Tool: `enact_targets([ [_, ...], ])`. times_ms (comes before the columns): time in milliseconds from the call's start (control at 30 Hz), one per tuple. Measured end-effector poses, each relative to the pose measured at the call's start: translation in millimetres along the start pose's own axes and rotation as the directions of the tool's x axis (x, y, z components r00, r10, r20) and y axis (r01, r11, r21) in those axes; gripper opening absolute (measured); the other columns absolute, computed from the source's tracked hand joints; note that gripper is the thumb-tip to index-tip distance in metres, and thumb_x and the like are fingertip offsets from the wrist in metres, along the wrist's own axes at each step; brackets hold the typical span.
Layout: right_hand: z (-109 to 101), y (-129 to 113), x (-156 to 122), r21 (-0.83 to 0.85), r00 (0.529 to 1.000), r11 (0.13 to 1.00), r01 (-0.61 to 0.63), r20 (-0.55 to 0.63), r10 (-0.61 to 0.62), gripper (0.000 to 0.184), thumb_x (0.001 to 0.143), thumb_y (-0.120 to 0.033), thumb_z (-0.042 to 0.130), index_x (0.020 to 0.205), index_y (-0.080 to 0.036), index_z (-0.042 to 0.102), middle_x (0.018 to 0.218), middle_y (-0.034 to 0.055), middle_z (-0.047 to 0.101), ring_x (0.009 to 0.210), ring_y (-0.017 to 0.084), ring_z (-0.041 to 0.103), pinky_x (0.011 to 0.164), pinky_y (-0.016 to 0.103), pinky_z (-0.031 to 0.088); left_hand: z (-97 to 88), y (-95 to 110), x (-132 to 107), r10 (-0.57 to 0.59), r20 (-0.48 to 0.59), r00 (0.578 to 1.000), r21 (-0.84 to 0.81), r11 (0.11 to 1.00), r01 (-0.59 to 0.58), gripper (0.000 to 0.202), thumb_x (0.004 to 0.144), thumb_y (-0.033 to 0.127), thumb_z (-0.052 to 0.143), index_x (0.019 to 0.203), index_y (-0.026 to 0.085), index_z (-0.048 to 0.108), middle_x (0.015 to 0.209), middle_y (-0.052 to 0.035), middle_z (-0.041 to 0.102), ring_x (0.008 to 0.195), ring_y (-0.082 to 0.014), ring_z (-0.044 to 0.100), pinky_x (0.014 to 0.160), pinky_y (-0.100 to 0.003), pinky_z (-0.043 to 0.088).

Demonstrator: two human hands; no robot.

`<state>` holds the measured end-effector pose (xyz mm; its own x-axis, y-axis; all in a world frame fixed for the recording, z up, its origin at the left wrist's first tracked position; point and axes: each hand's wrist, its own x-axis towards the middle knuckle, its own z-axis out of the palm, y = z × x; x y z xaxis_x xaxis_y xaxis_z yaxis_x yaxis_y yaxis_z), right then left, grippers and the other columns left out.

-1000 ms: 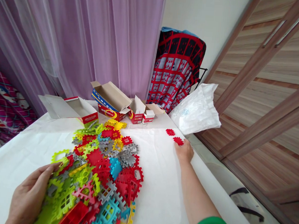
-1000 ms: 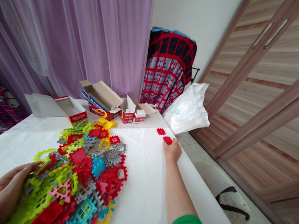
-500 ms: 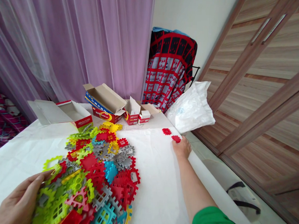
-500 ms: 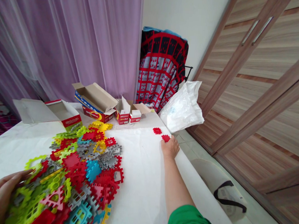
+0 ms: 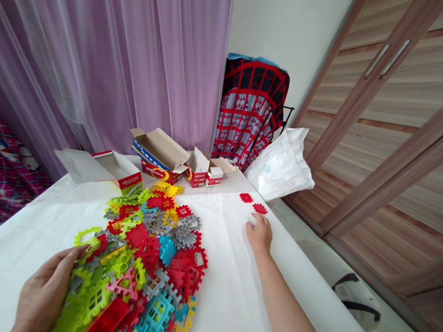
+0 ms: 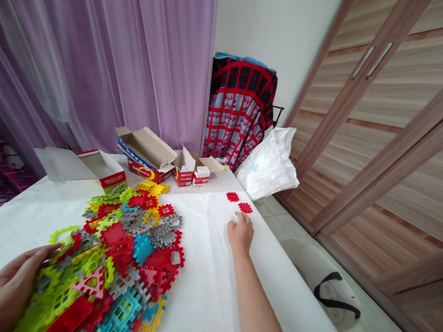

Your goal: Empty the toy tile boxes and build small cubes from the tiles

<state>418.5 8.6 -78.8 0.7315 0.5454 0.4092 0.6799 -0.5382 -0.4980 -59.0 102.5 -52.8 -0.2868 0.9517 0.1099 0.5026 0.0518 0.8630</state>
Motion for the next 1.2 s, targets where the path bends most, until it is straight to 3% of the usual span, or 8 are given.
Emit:
enact_targets([
  [100,6,-15,-18,0.078,0.994,0.994,0.081,0.061,-0.086,0.031,0.077,-0.019,0.048,0.101,-0.020,0.067,0.118,0.0086,0.064,0.110,0.023,0.057,0.099,0.035,0.042,-3.7,21,-8,-0.106,0.040,0.994,-0.081,0.991,0.109,0.046,0.064,0.058,0.056,0.088,0.023,0.073,0.098,-0.0048,0.076,0.105,-0.0316,0.064,0.090,-0.040,0.050],
  [200,14,-37,-33,0.196,0.979,0.969,0.151,0.103,-0.173,0.026,0.077,-0.019,0.049,0.093,-0.021,0.069,0.110,0.0065,0.068,0.104,0.021,0.061,0.096,0.033,0.044,-4.3,29,-10,-0.133,0.039,0.990,-0.090,0.987,0.136,0.046,0.063,0.056,0.056,0.088,0.021,0.072,0.096,-0.0051,0.076,0.104,-0.0310,0.064,0.089,-0.039,0.050],
  [433,47,-104,-52,0.517,0.950,0.828,0.217,0.085,-0.302,0.021,0.078,-0.029,0.057,0.093,-0.021,0.068,0.106,0.0069,0.070,0.105,0.020,0.063,0.098,0.035,0.045,-4.5,25,-10,-0.091,0.058,0.994,-0.114,0.989,0.098,0.046,0.064,0.058,0.055,0.085,0.021,0.071,0.095,-0.0047,0.075,0.103,-0.0297,0.063,0.090,-0.036,0.048],
  [600,67,-136,-47,0.587,0.923,0.772,0.243,0.106,-0.371,0.029,0.070,-0.029,0.068,0.099,-0.022,0.068,0.114,0.0068,0.067,0.111,0.021,0.060,0.101,0.036,0.043,-3.3,22,-8,-0.144,0.053,0.988,-0.105,0.983,0.149,0.047,0.062,0.060,0.054,0.085,0.023,0.071,0.094,-0.0031,0.075,0.104,-0.0304,0.063,0.091,-0.038,0.048],
  [833,72,-155,-35,0.517,0.858,0.813,0.267,0.258,-0.445,0.039,0.065,-0.031,0.075,0.103,-0.025,0.068,0.112,0.0031,0.068,0.107,0.021,0.061,0.100,0.036,0.043,-3.5,23,-9,-0.200,0.065,0.978,-0.117,0.971,0.206,0.047,0.060,0.059,0.057,0.088,0.024,0.071,0.099,-0.0029,0.075,0.106,-0.0309,0.063,0.094,-0.040,0.048],
  [967,72,-158,-33,0.461,0.828,0.836,0.297,0.312,-0.466,0.033,0.067,-0.033,0.074,0.099,-0.028,0.070,0.107,0.0006,0.070,0.104,0.021,0.062,0.098,0.036,0.043,-3.9,22,-8,-0.202,0.046,0.978,-0.122,0.971,0.206,0.045,0.059,0.058,0.056,0.084,0.024,0.071,0.098,-0.0031,0.075,0.111,-0.0314,0.061,0.100,-0.042,0.044],
  [1100,73,-158,-34,0.464,0.826,0.831,0.306,0.305,-0.474,0.019,0.072,-0.031,0.070,0.091,-0.028,0.072,0.101,-0.0001,0.072,0.099,0.020,0.063,0.094,0.034,0.044,-2.7,21,-7,-0.210,0.052,0.976,-0.113,0.970,0.214,0.045,0.059,0.058,0.057,0.085,0.025,0.071,0.101,-0.0030,0.075,0.112,-0.0313,0.060,0.101,-0.042,0.043],
  [1200,74,-156,-35,0.521,0.863,0.814,0.256,0.255,-0.435,0.017,0.075,-0.034,0.067,0.089,-0.026,0.072,0.099,0.0011,0.073,0.095,0.019,0.064,0.090,0.031,0.045,-2.0,19,-6,-0.211,0.064,0.975,-0.129,0.967,0.218,0.047,0.059,0.059,0.058,0.088,0.024,0.071,0.105,-0.0043,0.074,0.112,-0.0311,0.061,0.101,-0.042,0.043],
])
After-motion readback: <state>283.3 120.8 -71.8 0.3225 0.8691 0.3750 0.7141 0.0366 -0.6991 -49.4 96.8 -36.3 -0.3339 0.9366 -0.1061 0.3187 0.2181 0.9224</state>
